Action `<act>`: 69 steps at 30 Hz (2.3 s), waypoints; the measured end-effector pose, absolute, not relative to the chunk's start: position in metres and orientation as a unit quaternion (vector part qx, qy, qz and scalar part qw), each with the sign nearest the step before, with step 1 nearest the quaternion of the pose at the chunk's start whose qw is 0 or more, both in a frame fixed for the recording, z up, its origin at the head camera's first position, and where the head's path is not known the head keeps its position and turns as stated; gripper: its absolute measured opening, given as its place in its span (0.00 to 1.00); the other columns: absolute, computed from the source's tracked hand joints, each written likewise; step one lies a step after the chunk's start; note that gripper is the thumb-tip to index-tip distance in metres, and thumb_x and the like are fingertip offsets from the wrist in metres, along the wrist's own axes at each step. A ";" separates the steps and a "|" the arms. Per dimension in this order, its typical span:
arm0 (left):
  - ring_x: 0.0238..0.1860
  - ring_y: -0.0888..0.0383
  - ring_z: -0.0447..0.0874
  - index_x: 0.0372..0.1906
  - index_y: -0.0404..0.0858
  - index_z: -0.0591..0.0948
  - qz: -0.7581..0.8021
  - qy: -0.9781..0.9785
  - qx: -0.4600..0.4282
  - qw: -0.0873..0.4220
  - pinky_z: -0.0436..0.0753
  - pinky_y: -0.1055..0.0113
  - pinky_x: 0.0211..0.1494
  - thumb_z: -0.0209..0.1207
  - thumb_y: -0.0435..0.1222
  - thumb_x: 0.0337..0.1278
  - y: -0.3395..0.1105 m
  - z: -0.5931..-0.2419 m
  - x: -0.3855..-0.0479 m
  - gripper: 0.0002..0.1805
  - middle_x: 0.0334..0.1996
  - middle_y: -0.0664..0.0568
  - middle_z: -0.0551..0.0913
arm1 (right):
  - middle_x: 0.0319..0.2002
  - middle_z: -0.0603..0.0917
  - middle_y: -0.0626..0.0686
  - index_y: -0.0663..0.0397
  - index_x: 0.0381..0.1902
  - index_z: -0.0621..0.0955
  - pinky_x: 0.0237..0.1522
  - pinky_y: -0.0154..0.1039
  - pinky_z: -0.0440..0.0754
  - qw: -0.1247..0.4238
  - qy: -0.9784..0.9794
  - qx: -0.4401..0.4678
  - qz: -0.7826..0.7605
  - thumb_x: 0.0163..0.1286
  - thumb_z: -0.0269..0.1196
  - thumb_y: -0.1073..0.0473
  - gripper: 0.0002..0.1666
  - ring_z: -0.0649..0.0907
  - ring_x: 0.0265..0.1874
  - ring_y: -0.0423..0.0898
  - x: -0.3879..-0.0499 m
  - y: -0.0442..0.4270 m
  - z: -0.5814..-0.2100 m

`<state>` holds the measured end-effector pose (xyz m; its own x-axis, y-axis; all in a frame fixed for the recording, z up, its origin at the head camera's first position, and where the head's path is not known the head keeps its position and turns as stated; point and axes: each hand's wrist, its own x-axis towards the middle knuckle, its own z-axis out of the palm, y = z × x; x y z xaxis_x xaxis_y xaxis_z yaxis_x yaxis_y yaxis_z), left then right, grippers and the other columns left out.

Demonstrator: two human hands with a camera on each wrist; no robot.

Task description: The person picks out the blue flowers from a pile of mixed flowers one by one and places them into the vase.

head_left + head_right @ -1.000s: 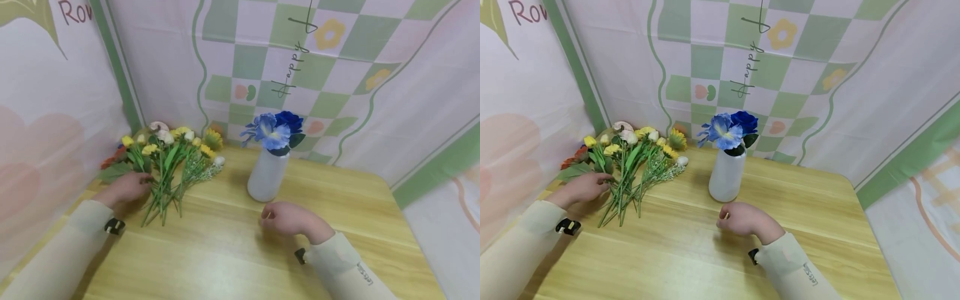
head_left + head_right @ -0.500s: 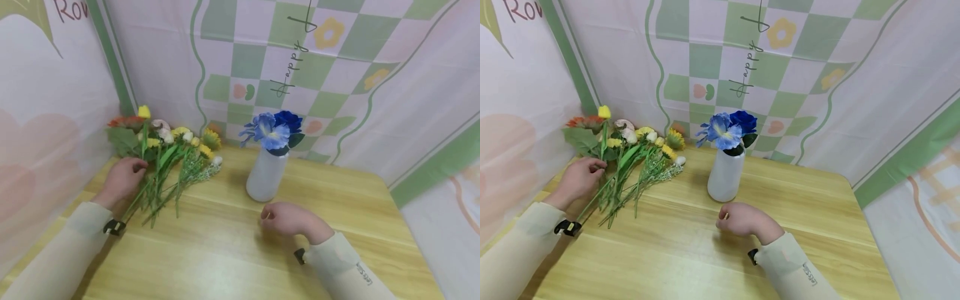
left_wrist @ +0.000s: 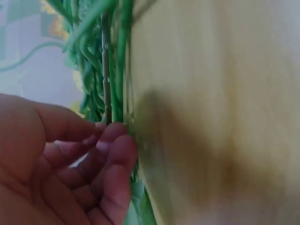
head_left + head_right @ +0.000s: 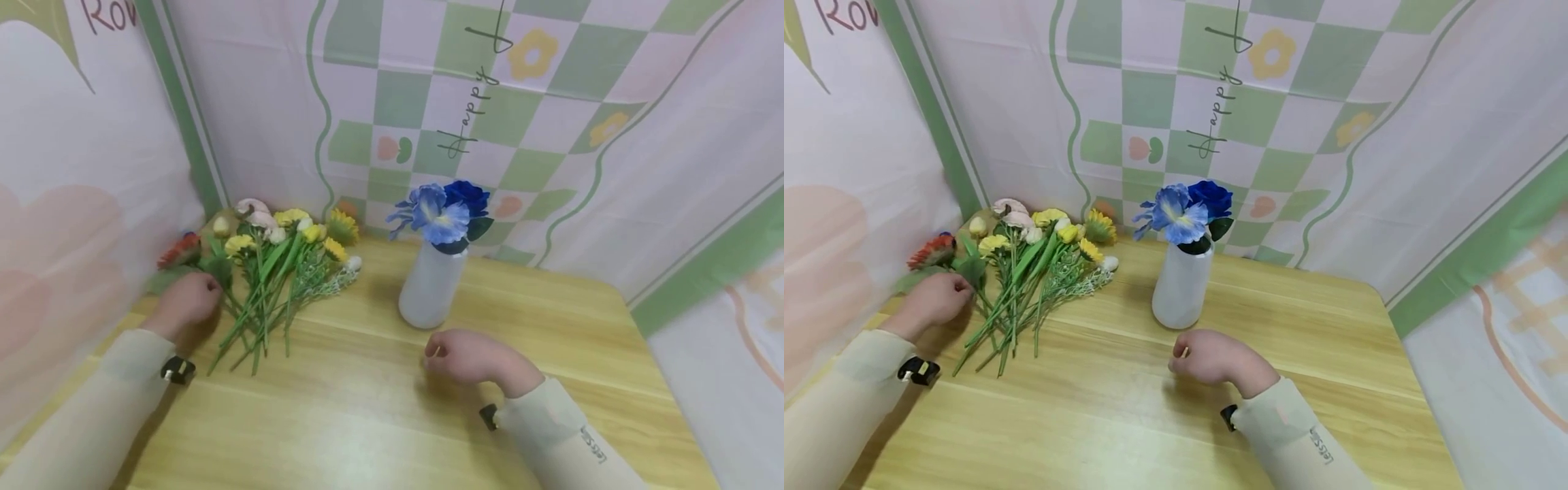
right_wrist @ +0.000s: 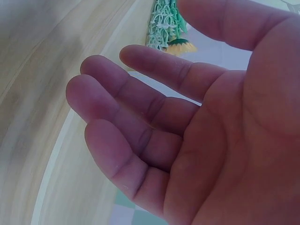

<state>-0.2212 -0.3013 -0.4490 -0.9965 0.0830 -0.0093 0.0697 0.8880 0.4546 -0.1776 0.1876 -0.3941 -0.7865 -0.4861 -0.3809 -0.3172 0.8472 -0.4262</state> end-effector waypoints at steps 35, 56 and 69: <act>0.25 0.43 0.78 0.17 0.36 0.75 0.231 0.971 -0.052 0.034 0.79 0.49 0.28 0.51 0.35 0.57 -0.276 -0.447 -0.227 0.14 0.24 0.39 0.79 | 0.40 0.83 0.45 0.50 0.45 0.83 0.53 0.53 0.76 0.241 0.930 -0.215 -0.173 0.71 0.63 0.53 0.10 0.80 0.44 0.47 -0.175 0.188 -0.397; 0.37 0.35 0.80 0.47 0.26 0.79 0.330 0.908 -0.046 -0.256 0.75 0.42 0.41 0.48 0.39 0.75 -0.265 -0.397 -0.213 0.18 0.36 0.31 0.82 | 0.39 0.83 0.45 0.52 0.46 0.83 0.52 0.52 0.77 0.237 0.930 -0.221 -0.176 0.71 0.63 0.52 0.12 0.80 0.43 0.47 -0.176 0.187 -0.390; 0.18 0.58 0.69 0.42 0.32 0.84 0.360 0.872 0.139 -0.300 0.70 0.66 0.20 0.59 0.32 0.69 -0.200 -0.373 -0.176 0.07 0.24 0.48 0.81 | 0.36 0.82 0.44 0.54 0.46 0.83 0.43 0.47 0.80 0.171 0.931 -0.250 -0.204 0.71 0.61 0.56 0.10 0.80 0.37 0.43 -0.169 0.173 -0.375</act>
